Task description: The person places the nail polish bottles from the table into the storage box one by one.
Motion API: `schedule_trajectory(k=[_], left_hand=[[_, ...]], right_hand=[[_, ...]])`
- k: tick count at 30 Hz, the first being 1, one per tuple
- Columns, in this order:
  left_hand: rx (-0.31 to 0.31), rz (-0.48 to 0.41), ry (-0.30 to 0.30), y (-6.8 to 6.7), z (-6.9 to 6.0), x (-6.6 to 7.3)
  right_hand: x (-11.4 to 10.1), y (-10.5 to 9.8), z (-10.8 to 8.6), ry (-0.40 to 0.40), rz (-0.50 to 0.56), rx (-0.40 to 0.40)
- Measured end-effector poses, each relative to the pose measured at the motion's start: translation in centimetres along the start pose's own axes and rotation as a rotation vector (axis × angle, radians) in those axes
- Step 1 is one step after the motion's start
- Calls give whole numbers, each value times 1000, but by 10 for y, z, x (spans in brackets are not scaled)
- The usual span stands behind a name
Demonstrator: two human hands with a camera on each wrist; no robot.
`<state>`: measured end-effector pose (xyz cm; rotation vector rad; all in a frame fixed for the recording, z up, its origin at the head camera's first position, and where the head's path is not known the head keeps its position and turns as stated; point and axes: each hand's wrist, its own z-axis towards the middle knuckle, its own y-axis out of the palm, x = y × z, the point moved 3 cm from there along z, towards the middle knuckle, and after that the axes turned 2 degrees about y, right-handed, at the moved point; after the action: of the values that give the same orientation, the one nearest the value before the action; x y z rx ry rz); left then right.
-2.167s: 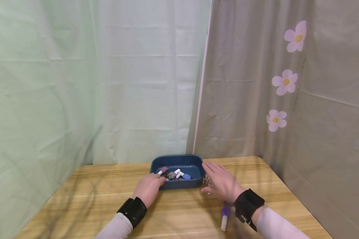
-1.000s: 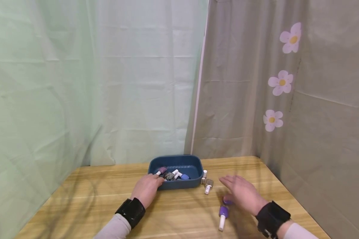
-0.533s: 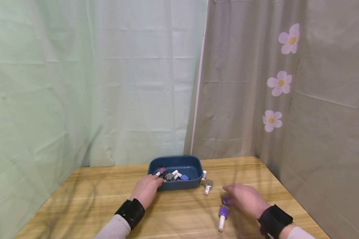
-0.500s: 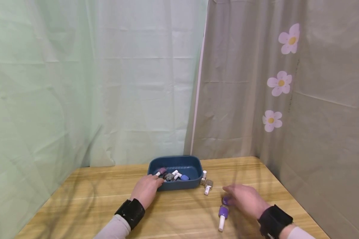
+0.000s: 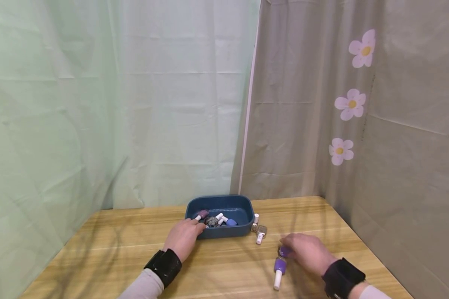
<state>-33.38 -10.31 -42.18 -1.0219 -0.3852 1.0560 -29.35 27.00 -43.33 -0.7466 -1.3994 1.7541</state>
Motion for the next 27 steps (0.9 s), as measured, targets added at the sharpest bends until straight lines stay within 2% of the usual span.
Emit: schedule_trajectory(k=[10,18,27], left_hand=[[0,4,-2,0,1,0],[-2,6,-3,-1,0,0],[-6,4,0,-1,1,0]], right_hand=[[-1,3,-2,-21,14,14],[-2,4,-2,3,22,6],[-3,4,-3,-5,20,35]])
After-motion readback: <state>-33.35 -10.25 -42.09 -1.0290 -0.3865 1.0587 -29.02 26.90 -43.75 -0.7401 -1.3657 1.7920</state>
